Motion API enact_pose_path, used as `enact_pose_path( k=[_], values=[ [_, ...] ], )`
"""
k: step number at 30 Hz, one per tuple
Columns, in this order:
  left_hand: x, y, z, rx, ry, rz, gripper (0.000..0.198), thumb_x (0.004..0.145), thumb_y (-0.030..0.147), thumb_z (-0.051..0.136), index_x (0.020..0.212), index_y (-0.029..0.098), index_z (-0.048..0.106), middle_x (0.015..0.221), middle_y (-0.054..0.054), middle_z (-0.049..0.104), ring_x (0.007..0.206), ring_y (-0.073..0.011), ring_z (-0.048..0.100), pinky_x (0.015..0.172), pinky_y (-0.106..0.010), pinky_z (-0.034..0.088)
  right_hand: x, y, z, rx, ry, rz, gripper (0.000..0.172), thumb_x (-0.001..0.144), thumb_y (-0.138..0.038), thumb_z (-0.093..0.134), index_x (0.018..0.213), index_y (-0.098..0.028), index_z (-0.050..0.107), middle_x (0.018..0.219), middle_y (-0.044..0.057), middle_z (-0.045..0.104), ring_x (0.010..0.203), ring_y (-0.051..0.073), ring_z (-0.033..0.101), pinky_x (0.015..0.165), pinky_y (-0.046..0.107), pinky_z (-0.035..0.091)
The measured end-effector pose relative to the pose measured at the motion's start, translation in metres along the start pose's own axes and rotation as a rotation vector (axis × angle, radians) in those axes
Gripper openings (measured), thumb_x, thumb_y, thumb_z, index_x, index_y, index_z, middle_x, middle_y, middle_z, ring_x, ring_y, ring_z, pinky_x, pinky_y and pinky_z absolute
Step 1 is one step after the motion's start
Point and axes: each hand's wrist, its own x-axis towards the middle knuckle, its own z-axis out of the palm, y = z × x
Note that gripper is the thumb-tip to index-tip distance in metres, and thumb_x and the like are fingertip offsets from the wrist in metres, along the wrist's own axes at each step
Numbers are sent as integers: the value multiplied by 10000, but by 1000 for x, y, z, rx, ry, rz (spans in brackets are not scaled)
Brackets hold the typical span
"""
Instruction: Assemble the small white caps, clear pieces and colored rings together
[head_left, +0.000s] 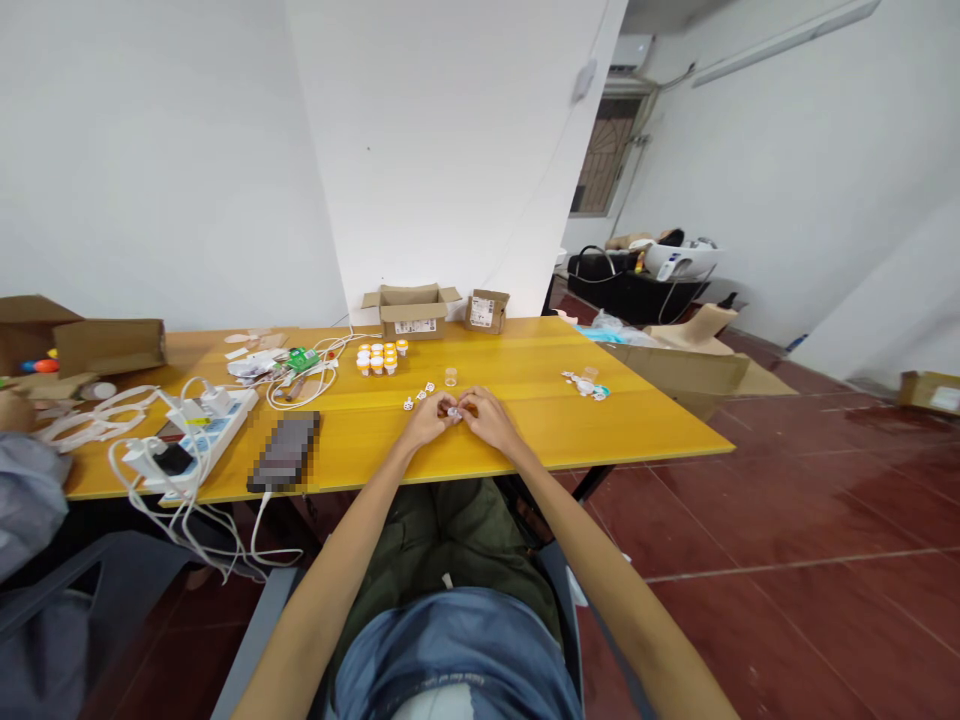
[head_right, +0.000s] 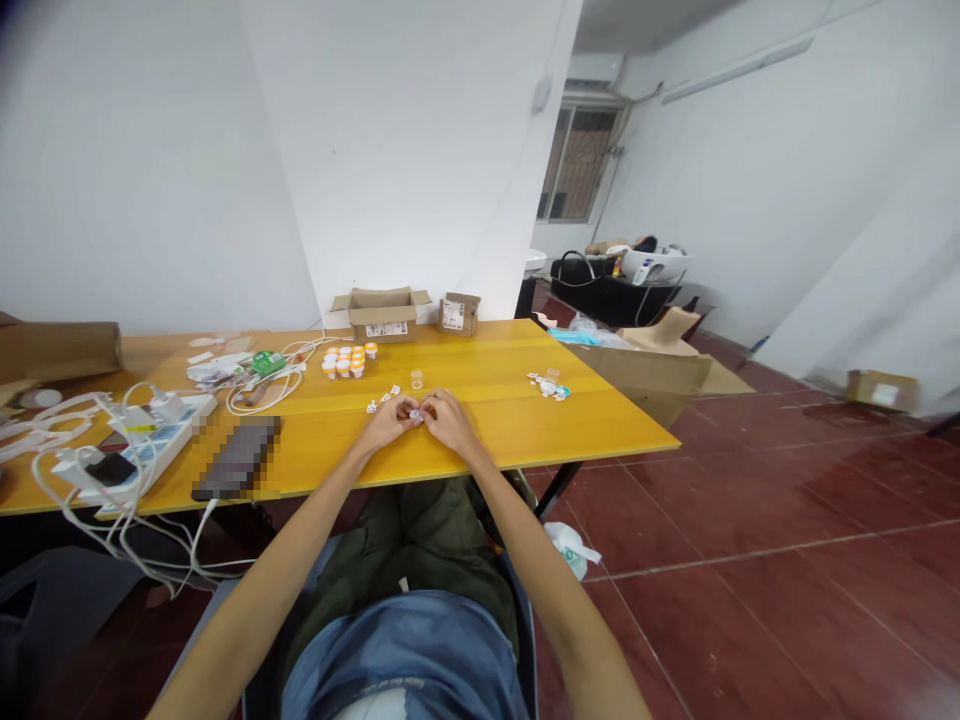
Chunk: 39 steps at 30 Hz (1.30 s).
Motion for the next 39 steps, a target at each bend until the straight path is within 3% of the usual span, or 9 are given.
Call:
enact_pose_path(
  k=[39],
  values=[
    [0,0,1,15,1,13,119,699,153,704,809,185,672,778,3,694,735,-153,636,732,-278,527,-1,2,1,13,-1,-1,150,823,-127,616,797,-245,705,960,42,670,960,213,621,905,363,491]
  ],
)
